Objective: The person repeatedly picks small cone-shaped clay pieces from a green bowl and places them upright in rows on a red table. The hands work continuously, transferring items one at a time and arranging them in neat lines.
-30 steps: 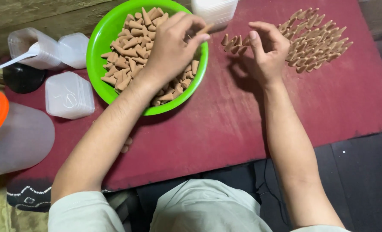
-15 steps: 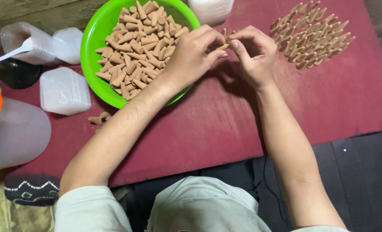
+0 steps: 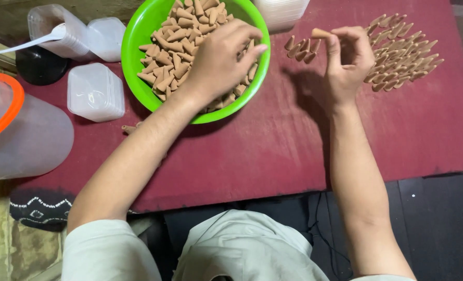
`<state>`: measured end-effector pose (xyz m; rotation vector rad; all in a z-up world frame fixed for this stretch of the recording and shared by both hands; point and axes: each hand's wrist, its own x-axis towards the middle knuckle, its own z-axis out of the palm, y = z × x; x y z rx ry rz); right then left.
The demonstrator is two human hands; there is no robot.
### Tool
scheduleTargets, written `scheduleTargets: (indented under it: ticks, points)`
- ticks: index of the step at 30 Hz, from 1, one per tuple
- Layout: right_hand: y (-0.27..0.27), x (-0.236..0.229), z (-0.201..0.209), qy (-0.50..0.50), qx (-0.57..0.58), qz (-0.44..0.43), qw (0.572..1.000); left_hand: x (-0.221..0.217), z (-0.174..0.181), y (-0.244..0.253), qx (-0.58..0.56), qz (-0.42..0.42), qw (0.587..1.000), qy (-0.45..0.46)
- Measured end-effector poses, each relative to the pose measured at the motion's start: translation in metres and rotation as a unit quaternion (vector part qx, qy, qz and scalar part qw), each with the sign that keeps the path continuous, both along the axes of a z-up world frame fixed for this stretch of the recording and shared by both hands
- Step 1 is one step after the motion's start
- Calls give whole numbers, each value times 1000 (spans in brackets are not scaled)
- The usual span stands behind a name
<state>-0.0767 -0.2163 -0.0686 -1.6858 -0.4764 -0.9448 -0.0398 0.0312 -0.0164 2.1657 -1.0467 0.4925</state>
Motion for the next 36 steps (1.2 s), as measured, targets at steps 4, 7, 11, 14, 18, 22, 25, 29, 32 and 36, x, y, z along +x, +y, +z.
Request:
scheduleTargets:
  ticks: [4, 7, 11, 14, 18, 22, 25, 29, 32, 36]
  points:
    - [-27, 15, -17, -12, -87, -160, 983, 16, -4, 48, 13, 69, 997, -27]
    - [-38, 21, -27, -10, -165, -215, 963, 25, -7, 82, 4, 134, 991, -27]
    - [-38, 18, -32, 52, -233, -225, 945, 35, -18, 116, 8, 190, 981, -38]
    - [-49, 22, -47, 103, -283, -249, 920, 40, -22, 122, -10, 191, 981, -26]
    - [-47, 17, -45, 180, -321, -251, 895, 41, -25, 118, 14, 211, 977, -5]
    - [-51, 20, -52, 170, -341, -252, 890, 43, -29, 117, 38, 230, 971, 43]
    - [-50, 20, -53, 200, -335, -240, 889, 43, -32, 118, 38, 223, 974, 18]
    - [-52, 19, -53, 180, -336, -226, 896, 36, -24, 116, 22, 185, 982, -18]
    - [-54, 19, -54, 131, -346, -235, 899, 34, -21, 113, 37, 162, 986, -5]
    - [-53, 19, -54, 86, -334, -243, 907, 35, -21, 112, 81, 147, 983, 68]
